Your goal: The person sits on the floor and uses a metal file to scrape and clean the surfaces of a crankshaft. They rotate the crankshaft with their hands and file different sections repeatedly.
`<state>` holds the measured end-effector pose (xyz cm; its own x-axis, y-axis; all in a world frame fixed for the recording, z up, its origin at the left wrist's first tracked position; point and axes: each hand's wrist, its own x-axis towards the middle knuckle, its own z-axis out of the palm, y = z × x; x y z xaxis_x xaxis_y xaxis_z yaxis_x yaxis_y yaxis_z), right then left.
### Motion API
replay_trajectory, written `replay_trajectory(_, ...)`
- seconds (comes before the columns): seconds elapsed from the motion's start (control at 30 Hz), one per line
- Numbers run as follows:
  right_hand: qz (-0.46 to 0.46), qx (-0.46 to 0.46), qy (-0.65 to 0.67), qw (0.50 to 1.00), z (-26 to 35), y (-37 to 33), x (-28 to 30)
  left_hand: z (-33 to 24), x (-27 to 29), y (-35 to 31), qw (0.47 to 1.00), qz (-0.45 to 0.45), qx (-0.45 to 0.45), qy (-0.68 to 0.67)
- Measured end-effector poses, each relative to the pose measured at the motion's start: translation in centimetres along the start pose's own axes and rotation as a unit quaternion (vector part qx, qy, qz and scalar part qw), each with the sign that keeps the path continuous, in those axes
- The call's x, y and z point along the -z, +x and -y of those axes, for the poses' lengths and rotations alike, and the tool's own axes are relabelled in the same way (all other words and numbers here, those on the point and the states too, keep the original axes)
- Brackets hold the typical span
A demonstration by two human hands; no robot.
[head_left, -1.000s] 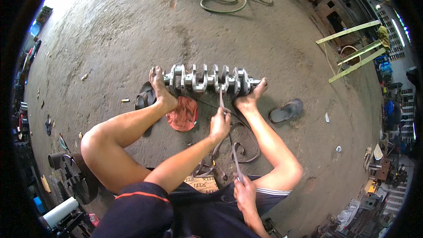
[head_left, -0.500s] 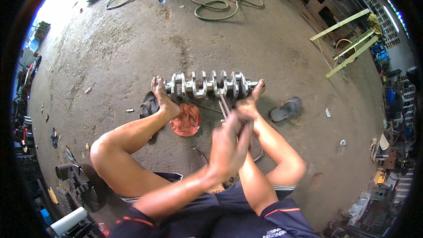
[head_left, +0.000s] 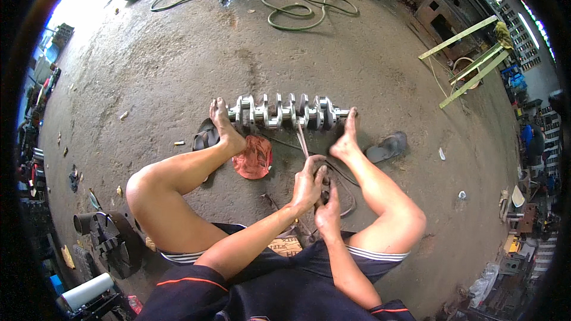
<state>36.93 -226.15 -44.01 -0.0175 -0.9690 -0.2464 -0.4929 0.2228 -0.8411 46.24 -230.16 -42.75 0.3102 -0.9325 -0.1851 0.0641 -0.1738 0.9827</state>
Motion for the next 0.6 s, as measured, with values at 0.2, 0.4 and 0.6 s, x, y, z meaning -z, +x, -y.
replay_trajectory(0.2, 0.039, 0.078, 0.272, 0.958, 2.3, 3.0, -1.3, -2.4, 2.8, 0.0, 0.994, 0.043, -0.100, -0.011)
replay_trajectory(0.4, 0.064, 0.013, 0.282, 0.957, 1.9, 2.9, -4.0, -0.9, 5.2, 0.1, 0.949, 0.040, -0.247, 0.193)
replay_trajectory(0.6, 0.058, -0.035, 0.224, 0.972, 3.4, 0.7, -3.6, 6.5, 10.3, 7.5, 0.981, -0.139, 0.036, 0.133)
